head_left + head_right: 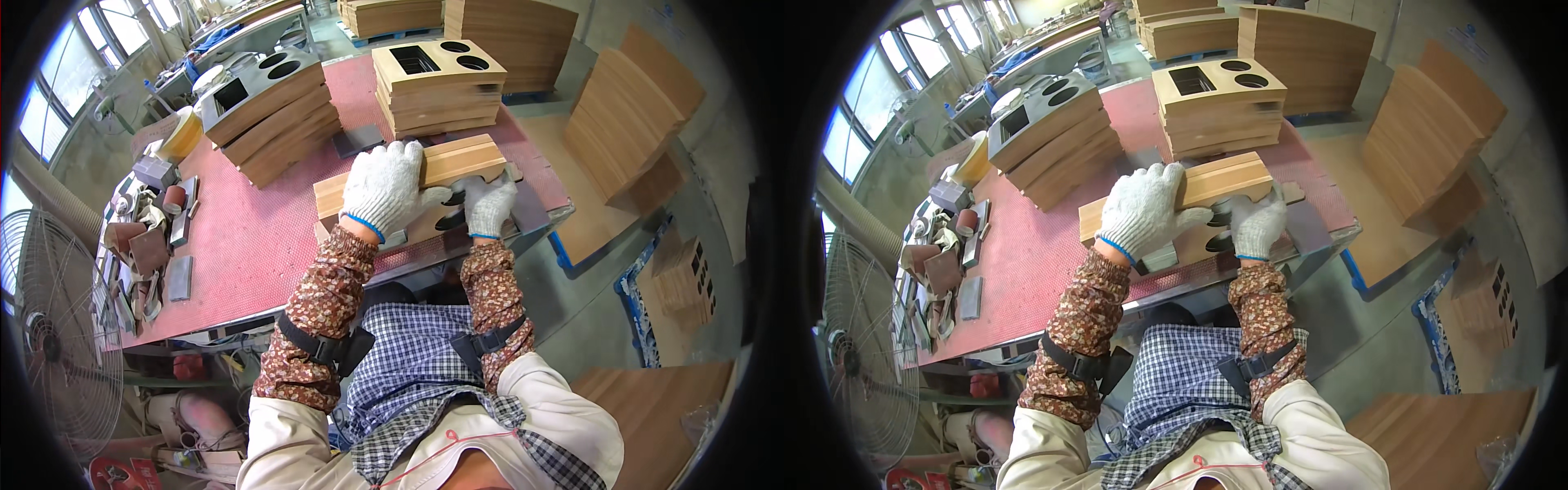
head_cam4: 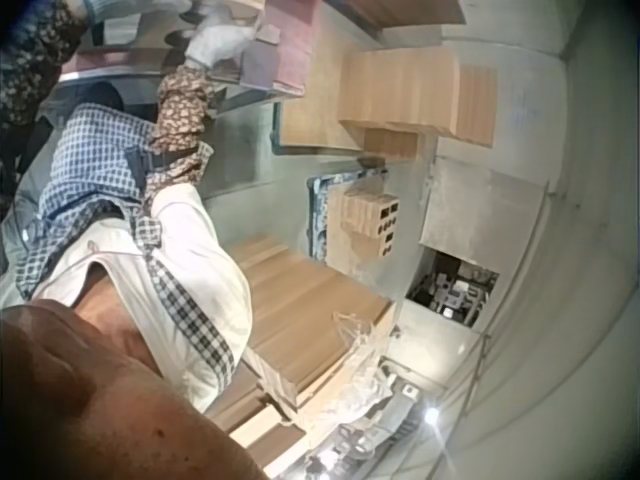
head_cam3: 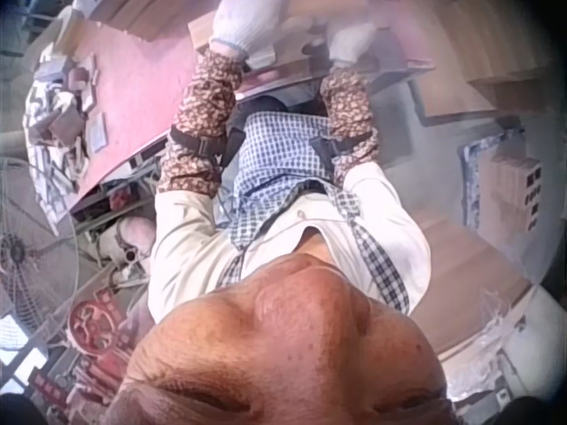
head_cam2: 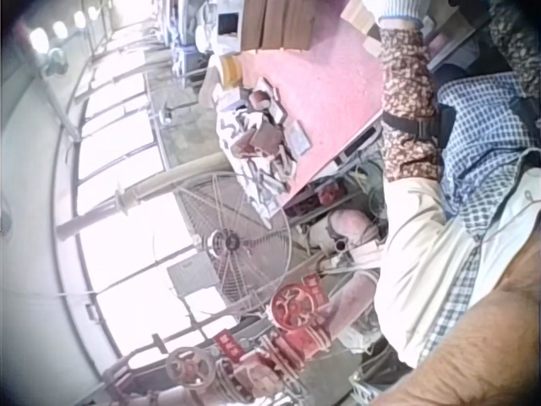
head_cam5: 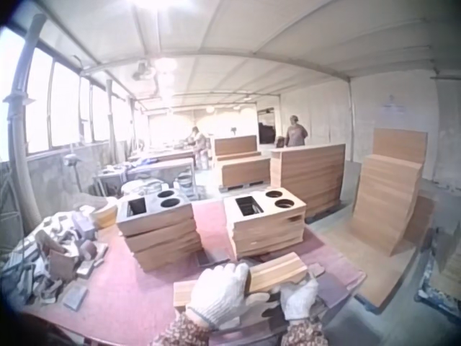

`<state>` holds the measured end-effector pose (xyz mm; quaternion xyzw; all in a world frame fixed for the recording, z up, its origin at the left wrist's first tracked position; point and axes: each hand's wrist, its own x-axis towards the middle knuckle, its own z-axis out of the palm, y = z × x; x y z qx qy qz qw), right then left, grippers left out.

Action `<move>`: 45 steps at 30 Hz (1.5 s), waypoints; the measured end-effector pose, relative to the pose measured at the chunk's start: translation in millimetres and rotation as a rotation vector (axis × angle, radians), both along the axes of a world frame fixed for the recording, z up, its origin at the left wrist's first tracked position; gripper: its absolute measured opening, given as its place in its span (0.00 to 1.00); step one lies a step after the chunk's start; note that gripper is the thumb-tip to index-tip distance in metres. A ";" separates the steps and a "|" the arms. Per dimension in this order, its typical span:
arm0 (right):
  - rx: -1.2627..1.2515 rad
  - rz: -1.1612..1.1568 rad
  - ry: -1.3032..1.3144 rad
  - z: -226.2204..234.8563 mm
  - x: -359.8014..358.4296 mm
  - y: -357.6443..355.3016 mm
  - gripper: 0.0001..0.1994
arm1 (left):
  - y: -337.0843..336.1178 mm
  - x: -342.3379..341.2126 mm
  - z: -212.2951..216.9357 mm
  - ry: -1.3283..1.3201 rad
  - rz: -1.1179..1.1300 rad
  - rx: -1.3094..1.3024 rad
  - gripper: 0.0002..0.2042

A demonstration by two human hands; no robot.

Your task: Sanding the interior and exterior edges of holes in wooden speaker boxes using a sanding tool.

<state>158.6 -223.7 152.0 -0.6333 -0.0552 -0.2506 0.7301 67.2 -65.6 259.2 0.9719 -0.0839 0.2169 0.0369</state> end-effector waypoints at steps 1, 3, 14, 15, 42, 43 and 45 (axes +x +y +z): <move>0.054 0.055 0.127 2.9 -5.2 0.3 0.16 | 0.9 -1.0 0.1 -0.003 -0.004 -0.012 0.34; 0.107 0.101 0.255 1.0 -6.6 -3.5 0.17 | -2.2 0.4 0.8 -0.006 -0.017 -0.026 0.34; -0.243 -0.147 0.066 -2.6 -7.1 -11.5 0.15 | -3.5 -2.1 2.6 0.033 -0.016 -0.028 0.32; -0.242 -0.148 0.067 -4.3 -6.2 -12.4 0.15 | -4.0 -1.8 1.8 0.017 -0.023 -0.022 0.32; -0.007 0.009 0.061 -15.9 -2.1 -11.5 0.17 | -4.0 -2.3 2.3 0.017 -0.021 -0.088 0.32; -0.009 0.013 0.060 -14.9 -4.2 -13.7 0.17 | -4.0 -2.4 2.9 0.028 -0.019 -0.080 0.32; 0.138 0.179 0.062 -12.6 -10.6 -18.0 0.17 | -2.8 -1.9 0.2 0.016 -0.015 -0.075 0.32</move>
